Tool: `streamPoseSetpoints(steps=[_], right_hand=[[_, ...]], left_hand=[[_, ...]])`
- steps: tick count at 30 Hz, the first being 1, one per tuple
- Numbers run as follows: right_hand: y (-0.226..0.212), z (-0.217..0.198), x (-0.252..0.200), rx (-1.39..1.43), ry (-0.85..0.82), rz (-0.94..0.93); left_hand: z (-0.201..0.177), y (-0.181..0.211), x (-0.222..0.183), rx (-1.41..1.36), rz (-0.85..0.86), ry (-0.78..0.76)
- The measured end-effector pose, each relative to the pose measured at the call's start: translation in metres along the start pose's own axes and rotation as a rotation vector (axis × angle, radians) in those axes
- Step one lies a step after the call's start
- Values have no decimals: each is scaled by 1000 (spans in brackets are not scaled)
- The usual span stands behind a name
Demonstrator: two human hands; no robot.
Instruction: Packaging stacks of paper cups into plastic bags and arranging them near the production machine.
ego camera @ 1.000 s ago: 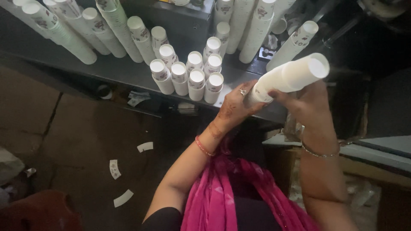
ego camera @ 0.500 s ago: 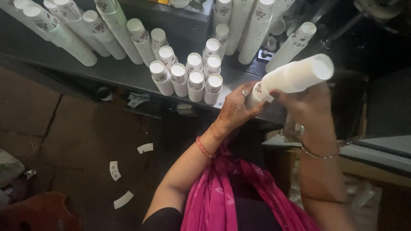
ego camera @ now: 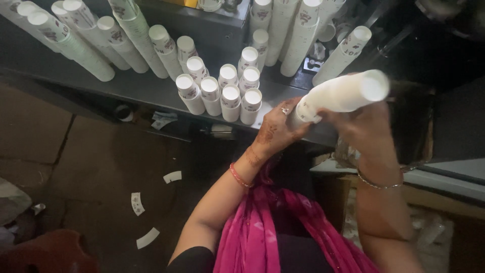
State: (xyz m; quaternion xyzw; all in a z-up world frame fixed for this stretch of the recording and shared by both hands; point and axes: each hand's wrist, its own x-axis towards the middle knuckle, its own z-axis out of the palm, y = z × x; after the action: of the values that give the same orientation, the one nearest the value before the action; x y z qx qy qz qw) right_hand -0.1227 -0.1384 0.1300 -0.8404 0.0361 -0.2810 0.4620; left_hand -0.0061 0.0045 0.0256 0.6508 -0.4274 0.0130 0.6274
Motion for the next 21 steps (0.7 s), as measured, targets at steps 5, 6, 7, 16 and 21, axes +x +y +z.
streamPoseSetpoints(steps=[5,6,7,16,21], right_hand=[[-22,-23,1,-36,85,-45],[-30,-21,4,25,100,-79],[-38,-19,7,86,115,-112],[32,-26,-4,-287,179,309],[97,-3,-12,-310,92,436]], left_hand=[[3,-11,-3,11,-15,5],[2,-12,-2,12,-6,-4],[2,-13,-2,13,4,-12],[2,-12,-6,-7,-28,8],[-4,-8,-4,-7,-62,-48]])
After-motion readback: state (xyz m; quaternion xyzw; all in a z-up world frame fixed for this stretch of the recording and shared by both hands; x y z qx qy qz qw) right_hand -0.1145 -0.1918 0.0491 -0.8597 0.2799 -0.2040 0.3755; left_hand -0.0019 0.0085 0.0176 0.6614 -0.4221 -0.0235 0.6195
